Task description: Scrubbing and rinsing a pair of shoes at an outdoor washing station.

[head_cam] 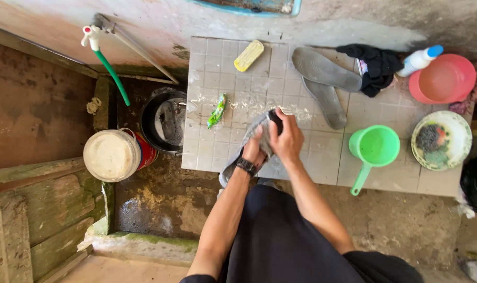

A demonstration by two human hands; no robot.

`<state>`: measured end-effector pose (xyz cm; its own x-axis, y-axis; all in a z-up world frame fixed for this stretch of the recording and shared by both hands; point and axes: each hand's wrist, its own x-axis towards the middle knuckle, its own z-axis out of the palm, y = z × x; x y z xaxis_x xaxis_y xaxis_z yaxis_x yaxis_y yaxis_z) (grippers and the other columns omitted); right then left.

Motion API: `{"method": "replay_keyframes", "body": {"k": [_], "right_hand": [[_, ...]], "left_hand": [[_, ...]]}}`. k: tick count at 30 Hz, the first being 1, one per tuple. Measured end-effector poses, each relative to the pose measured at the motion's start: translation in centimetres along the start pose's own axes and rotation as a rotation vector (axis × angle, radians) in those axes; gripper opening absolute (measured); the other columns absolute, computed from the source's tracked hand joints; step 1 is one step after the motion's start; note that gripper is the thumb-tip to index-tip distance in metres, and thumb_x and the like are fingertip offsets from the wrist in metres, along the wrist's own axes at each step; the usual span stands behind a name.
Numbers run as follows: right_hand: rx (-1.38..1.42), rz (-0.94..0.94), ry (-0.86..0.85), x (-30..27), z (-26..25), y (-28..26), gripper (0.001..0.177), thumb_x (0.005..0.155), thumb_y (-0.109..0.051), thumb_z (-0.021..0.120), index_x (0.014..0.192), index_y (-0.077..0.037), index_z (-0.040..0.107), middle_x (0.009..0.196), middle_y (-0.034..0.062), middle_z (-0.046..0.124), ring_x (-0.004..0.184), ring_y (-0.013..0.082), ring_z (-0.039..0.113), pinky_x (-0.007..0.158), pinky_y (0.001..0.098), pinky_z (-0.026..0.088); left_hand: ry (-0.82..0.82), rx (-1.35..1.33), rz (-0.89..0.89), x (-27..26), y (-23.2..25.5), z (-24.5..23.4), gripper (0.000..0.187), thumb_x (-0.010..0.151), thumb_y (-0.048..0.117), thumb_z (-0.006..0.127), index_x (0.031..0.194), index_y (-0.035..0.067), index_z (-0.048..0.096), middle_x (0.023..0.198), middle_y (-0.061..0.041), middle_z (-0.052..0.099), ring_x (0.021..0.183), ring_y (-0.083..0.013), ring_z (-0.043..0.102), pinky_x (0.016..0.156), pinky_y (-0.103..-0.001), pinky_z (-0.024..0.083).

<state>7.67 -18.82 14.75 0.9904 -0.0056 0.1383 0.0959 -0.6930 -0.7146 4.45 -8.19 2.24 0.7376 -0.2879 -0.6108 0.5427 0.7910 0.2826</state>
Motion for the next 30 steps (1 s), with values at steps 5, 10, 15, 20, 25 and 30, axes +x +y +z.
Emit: {"method": "replay_keyframes", "body": {"k": [5, 10, 15, 20, 25, 30], "right_hand": [[0.082, -0.225, -0.003, -1.9, -0.6, -2.1, 0.031, 0.099, -0.027, 0.065, 0.123, -0.008, 0.067, 0.107, 0.0109, 0.073, 0.087, 0.0265, 0.07, 0.075, 0.0397, 0.054], [-0.109, -0.195, 0.069, -1.8, 1.3, -1.0, 0.031, 0.097, -0.029, 0.067, 0.121, -0.009, 0.069, 0.1, 0.0079, 0.076, 0.073, 0.0208, 0.068, 0.067, 0.0417, 0.046], [0.088, -0.353, 0.07, -2.7, 0.4, -4.0, 0.029, 0.105, -0.031, 0.063, 0.124, -0.01, 0.062, 0.119, 0.0107, 0.073, 0.094, 0.0219, 0.069, 0.082, 0.036, 0.046], [-0.016, -0.143, 0.086, -1.1, 1.6, -4.1, 0.03, 0.101, -0.03, 0.064, 0.123, -0.01, 0.065, 0.11, 0.0072, 0.075, 0.085, 0.0211, 0.07, 0.074, 0.0365, 0.042], [0.126, -0.142, 0.067, -2.4, 0.3, -6.6, 0.03, 0.101, -0.033, 0.063, 0.125, -0.014, 0.064, 0.11, 0.0038, 0.072, 0.089, 0.018, 0.069, 0.076, 0.034, 0.044], [-0.068, -0.19, 0.126, 0.2, -0.4, -5.4, 0.031, 0.1, -0.029, 0.069, 0.126, -0.013, 0.067, 0.104, 0.0036, 0.071, 0.088, 0.0196, 0.065, 0.077, 0.0389, 0.036]], "left_hand": [[-0.09, -0.072, 0.008, -0.6, 2.1, -1.3, 0.069, 0.107, 0.058, 0.039, 0.132, -0.004, 0.058, 0.126, -0.02, 0.066, 0.114, -0.0318, 0.065, 0.099, -0.042, 0.054], [-0.037, -0.16, 0.052, -2.0, 1.6, 0.7, 0.06, 0.114, 0.051, 0.039, 0.139, -0.001, 0.057, 0.132, -0.014, 0.065, 0.119, -0.0285, 0.064, 0.105, -0.043, 0.053], [-0.254, -0.193, 0.032, -3.6, 3.9, 1.2, 0.072, 0.104, 0.058, 0.028, 0.133, -0.001, 0.058, 0.125, -0.02, 0.067, 0.116, -0.0347, 0.064, 0.102, -0.047, 0.05], [-0.039, -0.211, 0.12, -4.7, 2.6, 2.2, 0.059, 0.109, 0.046, 0.032, 0.142, 0.003, 0.055, 0.14, -0.014, 0.063, 0.132, -0.028, 0.059, 0.114, -0.043, 0.046], [-0.295, -0.082, 0.338, -1.4, 2.2, -2.6, 0.049, 0.116, 0.037, 0.037, 0.141, 0.0, 0.058, 0.135, -0.017, 0.063, 0.124, -0.0327, 0.06, 0.109, -0.047, 0.047], [-0.066, -0.24, 0.179, -6.9, 4.7, 4.4, 0.052, 0.112, 0.043, 0.034, 0.138, 0.007, 0.06, 0.14, -0.01, 0.063, 0.128, -0.0247, 0.061, 0.112, -0.043, 0.047]]}}
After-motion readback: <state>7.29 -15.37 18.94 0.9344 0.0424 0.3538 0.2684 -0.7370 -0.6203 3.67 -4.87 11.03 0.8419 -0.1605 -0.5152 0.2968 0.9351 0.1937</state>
